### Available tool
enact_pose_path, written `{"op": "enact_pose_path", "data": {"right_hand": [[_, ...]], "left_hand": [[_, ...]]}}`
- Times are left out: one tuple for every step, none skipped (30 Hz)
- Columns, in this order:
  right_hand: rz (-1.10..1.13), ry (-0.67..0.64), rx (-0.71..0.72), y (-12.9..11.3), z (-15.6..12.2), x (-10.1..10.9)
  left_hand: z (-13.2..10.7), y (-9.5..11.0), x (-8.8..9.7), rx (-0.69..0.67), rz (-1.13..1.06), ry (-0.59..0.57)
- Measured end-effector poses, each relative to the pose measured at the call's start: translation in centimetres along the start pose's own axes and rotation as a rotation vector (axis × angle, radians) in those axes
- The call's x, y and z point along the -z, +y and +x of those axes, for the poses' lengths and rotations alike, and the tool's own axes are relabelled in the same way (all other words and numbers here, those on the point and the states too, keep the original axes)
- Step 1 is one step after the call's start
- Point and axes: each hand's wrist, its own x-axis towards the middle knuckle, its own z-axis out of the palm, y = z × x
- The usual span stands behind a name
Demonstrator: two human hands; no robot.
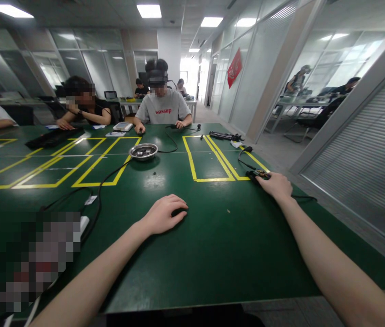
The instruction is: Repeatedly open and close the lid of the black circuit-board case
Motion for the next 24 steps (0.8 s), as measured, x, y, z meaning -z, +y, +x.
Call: {"op": "enact_pose_path", "data": {"right_hand": [[-0.029,-0.017,-0.008,-0.3,-0.1,0.2],[-0.055,-0.042,-0.008,-0.6,-0.3,0.4],[-0.072,-0.071,0.004,-1.1,-0.4,0.6],[-0.073,-0.103,0.032,-1.6,-0.7,0.8],[-0.065,-0.135,0.073,-2.2,-1.0,1.0],[-0.051,-0.167,0.125,-2.9,-1.4,1.2],[-0.032,-0.196,0.184,-3.7,-1.9,1.3],[-0.011,-0.225,0.245,-4.6,-2.5,1.4],[0.011,-0.259,0.302,-5.6,-3.3,1.4],[0.041,-0.294,0.361,-6.7,-4.2,1.4],[0.077,-0.329,0.428,-7.8,-5.3,1.4],[0.109,-0.365,0.504,-8.9,-6.5,1.5],[0.151,-0.393,0.585,-10.0,-7.8,1.5],[0.195,-0.418,0.670,-11.1,-9.2,1.7],[0.234,-0.454,0.748,-12.0,-10.6,1.9],[0.271,-0.501,0.837,-12.9,-12.1,2.2],[0.301,-0.557,0.920,-13.6,-13.5,2.5],[0.320,-0.610,0.989,-14.2,-14.7,2.9],[0.326,-0.653,1.053,-14.6,-15.8,3.2],[0.333,-0.681,1.102,-15.0,-16.8,3.6],[0.336,-0.698,1.135,-15.2,-17.4,3.8],[0.333,-0.705,1.150,-15.4,-17.9,4.0],[0.331,-0.707,1.154,-15.5,-18.2,4.2],[0.328,-0.706,1.151,-15.5,-18.3,4.3]], "left_hand": [[0.0,0.0,0.0,-0.001,0.000,-0.001],[0.0,-0.1,-0.1,-0.002,-0.001,-0.001],[0.0,-0.1,-0.1,-0.003,-0.002,-0.002],[0.0,-0.2,-0.1,-0.003,-0.003,-0.002],[0.0,-0.2,-0.1,-0.003,-0.005,-0.002],[0.0,-0.2,-0.1,-0.001,-0.006,-0.002],[-0.1,-0.2,-0.1,0.003,-0.008,-0.001],[-0.1,-0.1,-0.1,0.010,-0.008,0.001],[-0.1,-0.1,-0.1,0.019,-0.007,0.001],[-0.1,-0.1,-0.1,0.030,-0.006,0.002],[-0.1,-0.1,0.0,0.039,-0.005,0.003],[-0.2,-0.1,0.0,0.044,-0.004,0.009],[-0.2,0.0,0.1,0.043,-0.002,0.021],[-0.2,0.1,0.1,0.037,0.001,0.038],[-0.2,0.2,0.3,0.027,0.005,0.061],[-0.2,0.4,0.4,0.013,0.008,0.082],[-0.2,0.6,0.6,-0.005,0.008,0.093],[-0.2,0.8,0.8,-0.024,0.006,0.091],[-0.2,1.1,1.0,-0.044,0.001,0.069],[-0.1,1.3,1.1,-0.067,-0.001,0.035],[-0.1,1.5,1.2,-0.080,0.001,0.013],[-0.1,1.6,1.2,-0.088,0.002,-0.006],[0.0,1.7,1.2,-0.089,0.003,-0.014],[0.0,1.8,1.1,-0.082,0.001,-0.013]]}}
